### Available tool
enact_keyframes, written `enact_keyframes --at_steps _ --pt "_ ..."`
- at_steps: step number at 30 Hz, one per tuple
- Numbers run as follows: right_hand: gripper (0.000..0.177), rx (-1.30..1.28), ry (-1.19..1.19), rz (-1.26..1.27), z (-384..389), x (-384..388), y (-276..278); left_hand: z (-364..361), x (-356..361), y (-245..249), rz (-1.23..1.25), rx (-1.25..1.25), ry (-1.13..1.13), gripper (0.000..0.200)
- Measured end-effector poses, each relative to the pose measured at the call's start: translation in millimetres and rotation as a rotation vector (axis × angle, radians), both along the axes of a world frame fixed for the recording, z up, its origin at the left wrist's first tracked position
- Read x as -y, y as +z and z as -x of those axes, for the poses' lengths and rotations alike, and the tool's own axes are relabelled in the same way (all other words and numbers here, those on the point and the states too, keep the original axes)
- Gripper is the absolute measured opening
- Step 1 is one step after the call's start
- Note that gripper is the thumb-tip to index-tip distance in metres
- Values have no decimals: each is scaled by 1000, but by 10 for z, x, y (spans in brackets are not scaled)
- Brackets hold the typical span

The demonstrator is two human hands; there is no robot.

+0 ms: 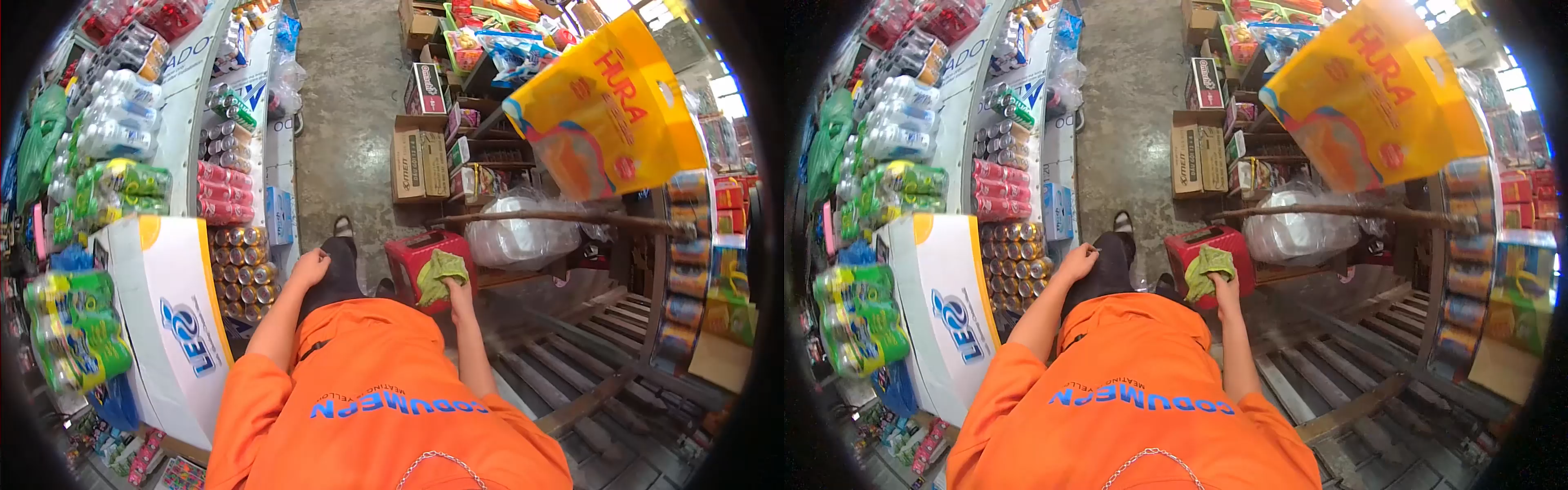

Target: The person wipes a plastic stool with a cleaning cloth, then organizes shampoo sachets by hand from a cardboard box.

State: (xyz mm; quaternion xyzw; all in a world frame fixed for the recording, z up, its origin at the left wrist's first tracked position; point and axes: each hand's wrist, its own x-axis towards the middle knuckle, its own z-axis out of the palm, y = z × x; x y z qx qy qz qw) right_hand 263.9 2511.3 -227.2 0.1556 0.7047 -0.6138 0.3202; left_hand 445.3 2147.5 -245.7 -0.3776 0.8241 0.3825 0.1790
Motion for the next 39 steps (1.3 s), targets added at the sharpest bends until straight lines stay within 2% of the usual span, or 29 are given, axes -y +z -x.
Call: enact_keyframes --at_steps 1,4,5,7,8,11,13,14,15,17,21,24,27,28,29,31,32,35,39 --pt "53 13 4 -42 63 123 9 86 98 -71 -5 3 -8 41" --pt "51 66 -12 -47 284 531 -36 359 442 -345 -1 370 -291 51" --pt "51 116 -12 -26 338 671 -42 419 543 -437 -12 376 -320 51" --pt "55 176 17 -39 445 896 -254 754 780 -368 -6 506 -404 57" --pt "56 175 -16 -78 451 1008 -342 977 966 -323 -19 492 -403 57" --pt "61 247 33 -181 629 1423 -137 1161 1239 -222 -83 667 -470 64" --pt "60 290 87 -197 834 1726 -49 1295 1443 -258 -136 742 -624 70" --pt "53 268 93 -248 901 1852 39 1319 1527 -270 -175 740 -654 71" --pt "51 310 50 -190 956 1938 68 1309 1557 -290 -190 750 -672 71" --pt "49 306 116 -185 1090 2123 171 1343 1691 -409 -230 727 -561 67" --pt "50 317 151 -159 1372 2212 86 1443 1885 -568 -306 654 -559 58" --pt "54 368 354 -164 1542 2258 -16 1644 2062 -525 -320 607 -541 54" --pt "51 240 286 -226 1518 2120 -584 1843 2200 -521 -279 525 -530 52" --pt "54 296 202 -108 1651 2187 -449 1912 2225 -470 -252 450 -496 51" --pt "56 483 216 -100 1828 2213 -326 1918 2234 -406 -238 467 -507 51" --pt "56 430 163 -50 1895 2032 -863 2264 2359 -247 -101 369 -358 48" --pt "56 419 154 -34 1995 2104 -862 2334 2419 -229 -47 258 -274 48" --pt "58 424 151 -12 2310 2253 -822 2666 2682 -120 1 238 -237 47" --pt "57 388 187 -12 2654 2653 -1037 3061 3044 -31 10 218 -232 45"
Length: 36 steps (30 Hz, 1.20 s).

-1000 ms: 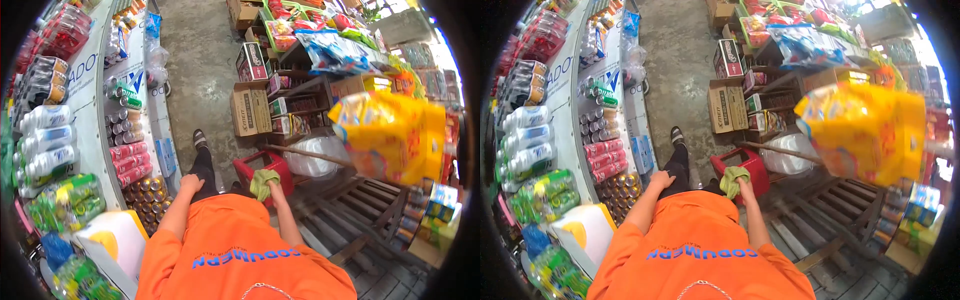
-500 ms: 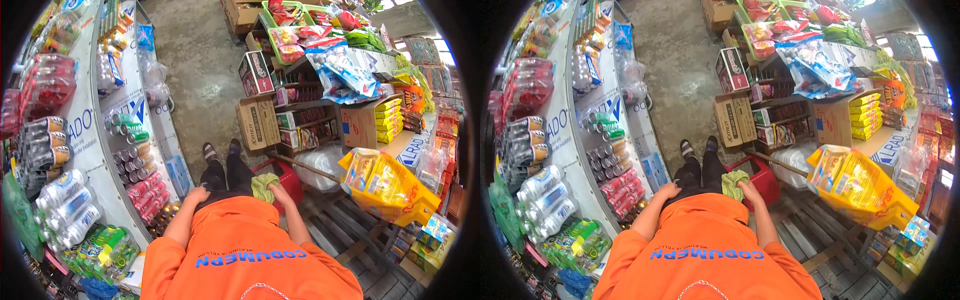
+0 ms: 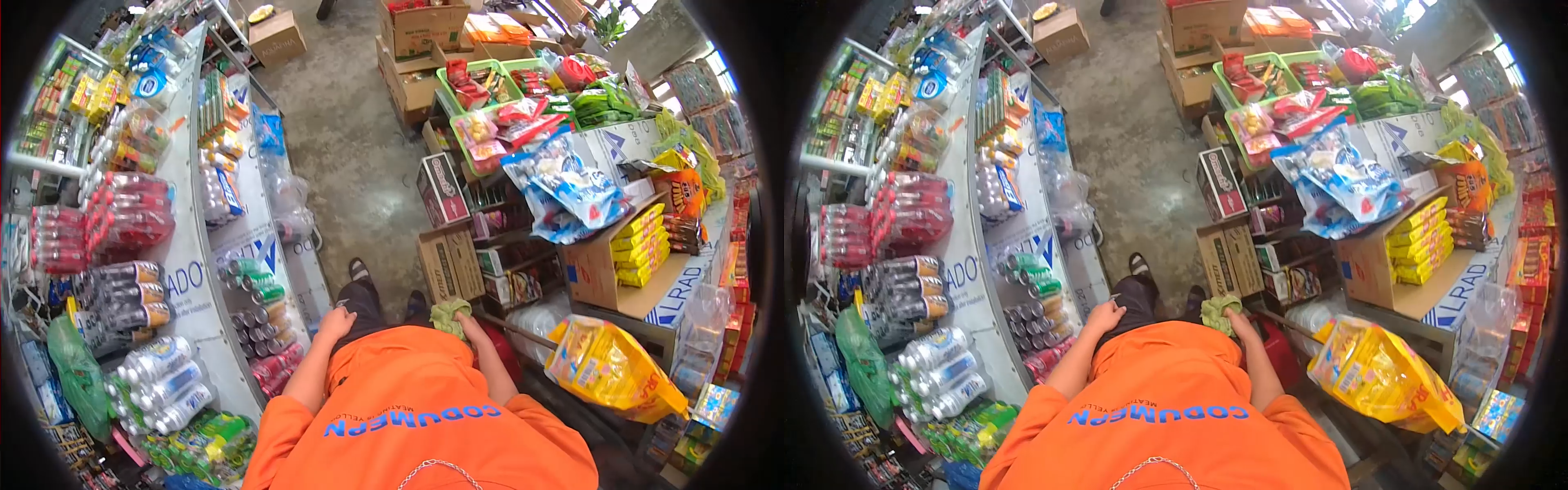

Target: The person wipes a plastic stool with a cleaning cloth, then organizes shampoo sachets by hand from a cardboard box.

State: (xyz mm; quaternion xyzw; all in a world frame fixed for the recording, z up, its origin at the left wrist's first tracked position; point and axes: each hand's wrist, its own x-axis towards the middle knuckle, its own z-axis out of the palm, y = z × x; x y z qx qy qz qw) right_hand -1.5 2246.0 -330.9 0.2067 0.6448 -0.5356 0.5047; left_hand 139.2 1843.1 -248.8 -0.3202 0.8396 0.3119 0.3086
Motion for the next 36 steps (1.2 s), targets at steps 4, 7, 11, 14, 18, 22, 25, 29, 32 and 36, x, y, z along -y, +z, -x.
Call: enact_keyframes --at_steps 4,7,11,14,18,22,25,29,32,36 --pt "57 -82 -17 -84 178 430 -17 521 443 -84 -59 36 -91 42" --pt "62 -125 -130 -224 354 937 77 1071 909 -186 -70 13 -232 43" --pt "62 -139 -254 -442 459 1566 335 1617 1686 -101 -143 77 -424 49" --pt "59 -153 -335 -621 669 1951 622 2164 2166 -88 -129 110 -574 58" --pt "63 -260 -435 -488 673 2284 768 2790 2565 -8 -15 269 -807 72" --pt "73 -231 -391 -567 842 2548 657 3448 2508 333 -23 457 -856 79" --pt "70 -232 -449 -643 1196 2757 718 3828 2526 275 56 480 -888 76" --pt "68 -228 -558 -759 1383 2955 432 4265 2570 367 255 260 -961 68" --pt "74 -206 -563 -764 1495 3055 265 4626 2631 528 270 154 -944 69" --pt "82 -145 -522 -764 1570 3120 -321 5210 2753 495 208 171 -878 67"
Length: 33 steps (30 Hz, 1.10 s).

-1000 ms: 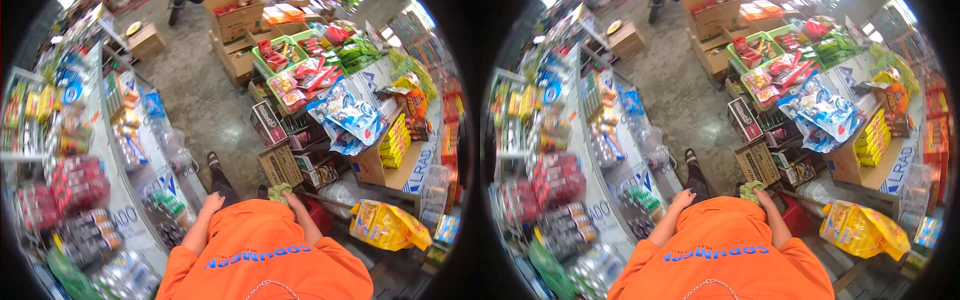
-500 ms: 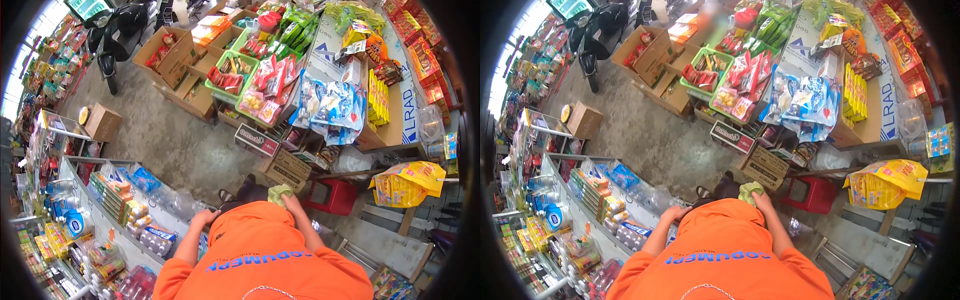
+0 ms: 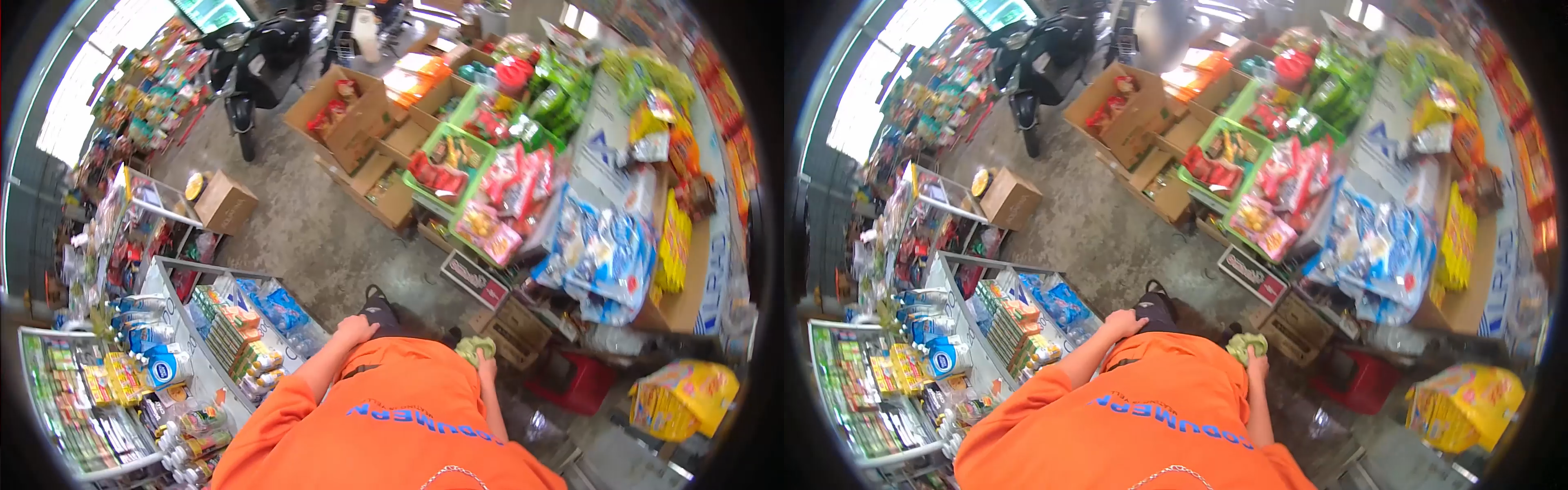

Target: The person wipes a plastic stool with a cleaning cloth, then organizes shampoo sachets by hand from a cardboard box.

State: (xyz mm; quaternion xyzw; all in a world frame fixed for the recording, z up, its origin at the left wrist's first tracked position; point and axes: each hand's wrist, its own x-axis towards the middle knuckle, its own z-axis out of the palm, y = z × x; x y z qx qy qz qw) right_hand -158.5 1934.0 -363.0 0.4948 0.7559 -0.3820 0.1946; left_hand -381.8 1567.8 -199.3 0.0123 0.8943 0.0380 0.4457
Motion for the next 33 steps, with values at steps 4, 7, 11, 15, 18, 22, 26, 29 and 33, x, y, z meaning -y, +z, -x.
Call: enact_keyframes --at_steps 4,7,11,15,18,22,26,29,33 --pt "83 -15 -82 12 600 267 -55 768 236 -199 -18 66 -36 64" --pt "80 -46 -70 11 1548 622 7 1352 756 -292 -93 -50 48 63" --pt "62 -306 119 65 3028 1235 527 1964 1713 -266 -296 -126 351 57" --pt "50 -375 336 268 4526 1976 898 2225 2469 -168 -476 -245 672 62" --pt "49 -404 353 627 5530 2939 1404 2503 2750 218 -675 -142 1067 69" --pt "45 -189 483 993 6444 4371 2109 2947 2866 562 -1205 -84 1782 82" --pt "53 -488 1418 951 7095 5485 1943 3805 3261 202 -1537 -55 1860 69" --pt "63 -413 1545 913 7838 6096 2193 4542 3790 342 -1367 -304 1911 59" --pt "63 -622 1779 772 8938 6504 2205 5502 4471 442 -1266 -282 1952 48"
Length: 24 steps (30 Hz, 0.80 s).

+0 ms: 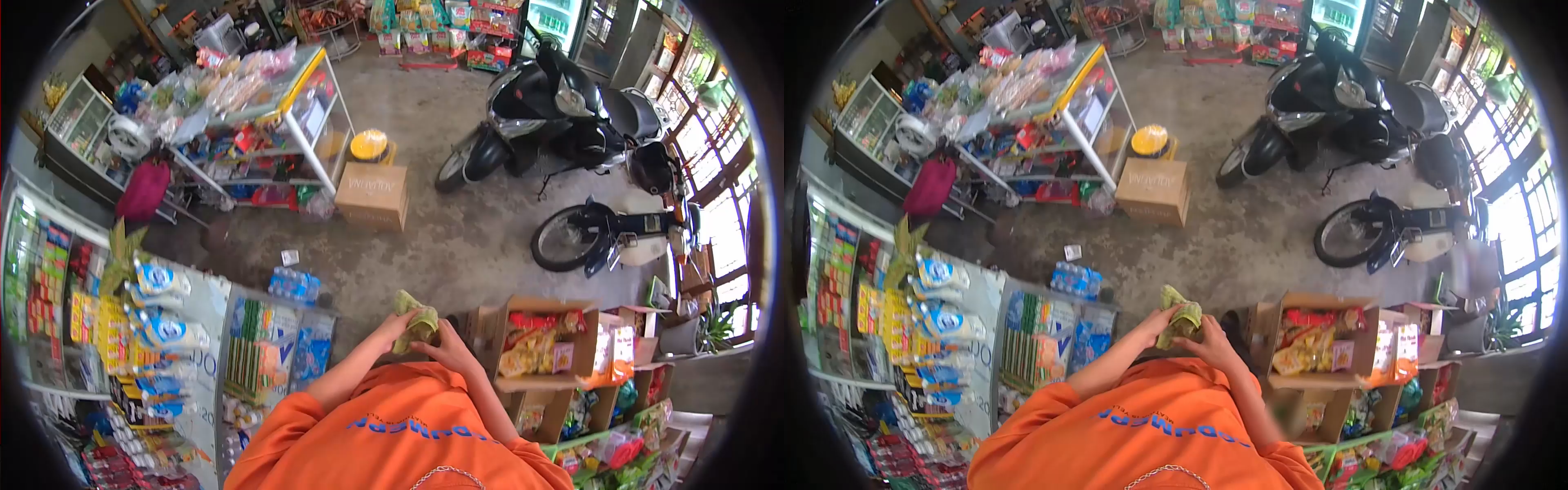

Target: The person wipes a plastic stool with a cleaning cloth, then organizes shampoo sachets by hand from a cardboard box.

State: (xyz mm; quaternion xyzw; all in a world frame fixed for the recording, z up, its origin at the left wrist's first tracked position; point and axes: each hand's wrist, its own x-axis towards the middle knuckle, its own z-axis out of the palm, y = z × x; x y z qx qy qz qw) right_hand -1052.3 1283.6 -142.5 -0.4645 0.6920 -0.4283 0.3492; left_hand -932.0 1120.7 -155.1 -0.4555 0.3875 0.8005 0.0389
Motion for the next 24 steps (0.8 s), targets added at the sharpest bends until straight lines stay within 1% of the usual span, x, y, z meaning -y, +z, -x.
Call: enact_keyframes --at_steps 1,2,3,5,6,9,11,13,17,18,19,20,21,22,23,24 --pt "66 -158 -48 10 265 88 -6 238 167 -76 24 42 -11 45" --pt "69 -320 -97 18 588 221 8 448 308 -183 63 -1 62 45" --pt "69 -326 -96 32 913 358 49 678 485 -34 76 -8 65 45" --pt "73 10 -168 -115 1429 533 134 915 688 304 160 49 157 46" --pt "68 135 -206 -179 1643 636 279 988 847 311 103 47 192 47" --pt "63 165 -160 -232 2283 973 255 1196 1291 227 85 56 311 47" --pt "60 177 -153 -221 2637 1255 156 1356 1598 -15 69 83 368 46" --pt "57 129 -123 -296 2971 1594 126 1566 1922 -243 99 86 453 45" --pt "56 71 -107 -296 3608 2457 8 2280 2776 -616 81 71 453 43" --pt "55 100 -103 -295 3760 2726 -25 2453 3044 -1061 128 57 459 42" --pt "54 134 -97 -312 3881 2923 -28 2654 3253 -1073 110 47 459 42" --pt "53 42 -83 -335 4021 3145 -59 2854 3456 -1053 33 29 447 41" --pt "53 16 -72 -334 4185 3402 -101 3102 3766 -997 -28 -2 443 40" --pt "51 20 -28 -351 4341 3633 -147 3334 4068 -969 -29 -28 464 40" --pt "49 28 20 -378 4523 3818 -207 3528 4286 -961 56 -74 421 39" --pt "49 37 44 -324 4663 4075 -152 3672 4479 -876 143 -106 376 38"
